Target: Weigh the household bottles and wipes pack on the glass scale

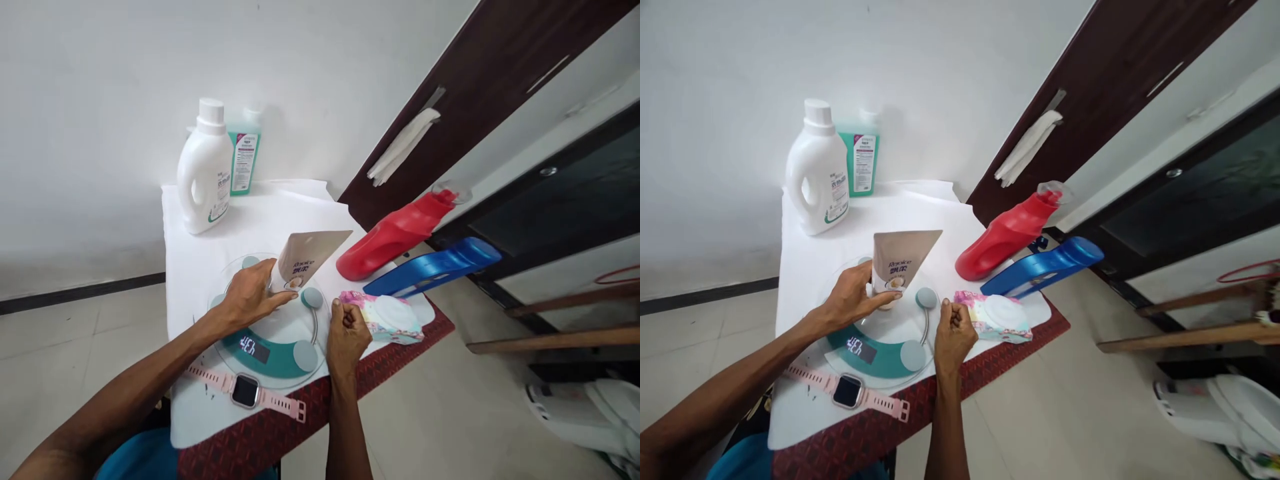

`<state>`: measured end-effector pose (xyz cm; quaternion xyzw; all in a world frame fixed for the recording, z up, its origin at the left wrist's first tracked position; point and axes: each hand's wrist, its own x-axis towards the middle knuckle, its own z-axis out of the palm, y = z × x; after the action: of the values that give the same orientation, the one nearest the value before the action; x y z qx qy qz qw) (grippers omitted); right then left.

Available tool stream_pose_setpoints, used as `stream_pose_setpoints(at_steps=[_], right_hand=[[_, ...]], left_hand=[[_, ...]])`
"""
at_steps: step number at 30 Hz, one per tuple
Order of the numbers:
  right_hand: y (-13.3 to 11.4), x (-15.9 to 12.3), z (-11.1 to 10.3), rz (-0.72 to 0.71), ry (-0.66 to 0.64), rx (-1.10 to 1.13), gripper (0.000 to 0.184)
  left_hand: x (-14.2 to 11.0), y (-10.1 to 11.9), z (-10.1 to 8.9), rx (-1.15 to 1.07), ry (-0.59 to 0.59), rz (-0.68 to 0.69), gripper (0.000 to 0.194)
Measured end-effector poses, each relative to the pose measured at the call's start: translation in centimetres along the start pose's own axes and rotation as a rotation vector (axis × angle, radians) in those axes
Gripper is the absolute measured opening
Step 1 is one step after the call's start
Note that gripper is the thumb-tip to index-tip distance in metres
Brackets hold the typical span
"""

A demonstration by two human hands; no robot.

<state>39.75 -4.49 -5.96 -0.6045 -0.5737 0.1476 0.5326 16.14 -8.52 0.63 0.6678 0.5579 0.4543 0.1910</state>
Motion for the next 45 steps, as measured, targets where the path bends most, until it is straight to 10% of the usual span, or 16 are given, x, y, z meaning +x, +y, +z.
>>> stream_pose_setpoints(at_steps=[4,10,19,35,41,45], right_hand=[[0.2,0.2,0.0,-0.040,-0.017,-0.002,0.056],[0.1,0.4,0.3,-0.077,-0.019,-0.001,0.061],[0.2,0.6,0.6,-0.101,-0.036,0.020,0.062],[-0.3,0.4,0.9,-0.136,-0.055,0.066,0.037],[-0.3,0.2,1.2,-0.132,-0.046,0.074,0.039],[-0.3,0.2,1.1,-0.126,-0.059,0.085,0.037]], left_hand=[[2.5,-1.0,-1.2,-0.075,0.134,0.007,0.033],[14.3,-4.7,-4.0,0.188,0.353,-0.155,0.035],[24.3,-10.6,-2.2,0.223,0.555,-0.500,0.038],[24.8,-10.2,-2.1,0.144,0.682,-0.421,0.075],[22.0,-4.4,5.0,0.094,0.394,0.095,0.086],[22.0,1.5,11.7,-0.106,0.016,0.129,0.061]])
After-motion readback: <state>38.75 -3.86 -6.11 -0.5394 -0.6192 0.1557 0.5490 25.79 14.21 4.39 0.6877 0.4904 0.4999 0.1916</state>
